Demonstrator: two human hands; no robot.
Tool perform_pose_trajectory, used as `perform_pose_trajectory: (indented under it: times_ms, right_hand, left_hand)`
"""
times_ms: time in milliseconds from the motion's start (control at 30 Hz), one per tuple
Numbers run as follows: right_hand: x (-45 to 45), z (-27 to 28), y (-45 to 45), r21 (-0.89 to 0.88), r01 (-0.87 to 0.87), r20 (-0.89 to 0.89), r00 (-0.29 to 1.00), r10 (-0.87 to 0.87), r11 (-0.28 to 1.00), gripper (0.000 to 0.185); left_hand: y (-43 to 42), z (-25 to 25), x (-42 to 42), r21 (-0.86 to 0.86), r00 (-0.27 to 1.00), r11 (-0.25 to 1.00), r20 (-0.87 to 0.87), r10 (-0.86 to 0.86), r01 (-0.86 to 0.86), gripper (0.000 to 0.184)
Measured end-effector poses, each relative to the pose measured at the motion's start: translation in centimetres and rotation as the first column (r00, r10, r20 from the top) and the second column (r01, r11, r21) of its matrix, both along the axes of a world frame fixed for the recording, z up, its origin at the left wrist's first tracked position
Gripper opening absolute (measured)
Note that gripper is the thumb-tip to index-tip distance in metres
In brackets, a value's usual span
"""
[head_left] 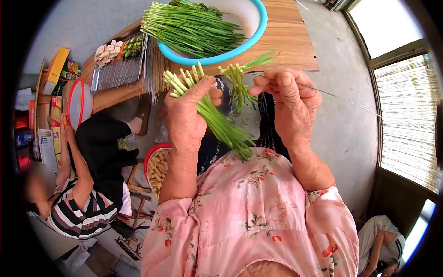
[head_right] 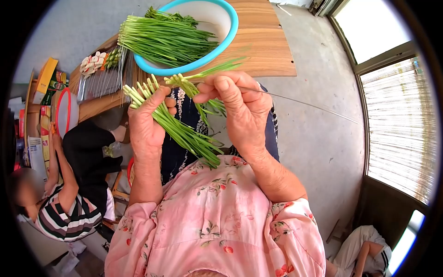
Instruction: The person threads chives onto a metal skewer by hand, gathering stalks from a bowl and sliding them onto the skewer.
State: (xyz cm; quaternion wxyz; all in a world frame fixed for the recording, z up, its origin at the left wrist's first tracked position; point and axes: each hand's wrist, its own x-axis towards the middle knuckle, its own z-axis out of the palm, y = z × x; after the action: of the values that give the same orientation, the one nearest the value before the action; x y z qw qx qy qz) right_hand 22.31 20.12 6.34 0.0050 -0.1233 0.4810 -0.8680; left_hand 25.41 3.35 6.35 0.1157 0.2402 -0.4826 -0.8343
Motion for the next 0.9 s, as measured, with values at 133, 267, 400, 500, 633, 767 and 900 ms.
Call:
perform_pose_trajectory:
  times_ms: [133,267,400,500,633,767,900]
  right_hand:
    - [0.3,-0.4,-0.7,-0.013,-0.016,0.033,0.999,0.016,1.0,0.023]
    - [0.4,-0.5,-0.9,-0.018,-0.006,0.043,0.999,0.006,1.0,0.023]
    - [0.4,-0.6,-0.9,-0.019,-0.005,0.051,0.999,0.006,1.0,0.023]
    - [0.5,-0.7,-1.0,0.0,0.008,0.029,1.0,-0.008,1.0,0.022]
    - [0.9,-0.8,-1.3,0.035,0.026,-0.02,0.999,-0.026,0.999,0.021]
    - [0.8,-1.0,-1.8,-0.043,0.008,0.044,0.999,-0.006,0.999,0.023]
    - [-0.2,-1.8,-1.3,-0.187,-0.042,0.21,0.974,0.082,0.981,0.027]
  left_hand:
    - [0.4,0.1,0.1,-0.003,0.999,1.0,-0.039,-0.007,0.006,0.019]
    - [0.6,-0.1,0.3,0.015,0.997,1.0,-0.073,0.004,-0.003,0.019]
    - [0.5,-0.3,0.4,0.027,0.996,1.0,-0.092,0.008,-0.005,0.02]
    - [0.5,-0.4,0.4,0.024,0.995,1.0,-0.098,-0.004,0.007,0.02]
    - [1.0,-0.4,0.4,-0.064,0.992,0.998,-0.13,-0.002,-0.007,0.02]
    - [1.3,-0.3,0.4,-0.09,0.994,0.996,-0.108,-0.025,0.015,0.019]
    - [0.9,-0.3,0.3,0.026,0.996,0.999,-0.088,-0.019,0.022,0.02]
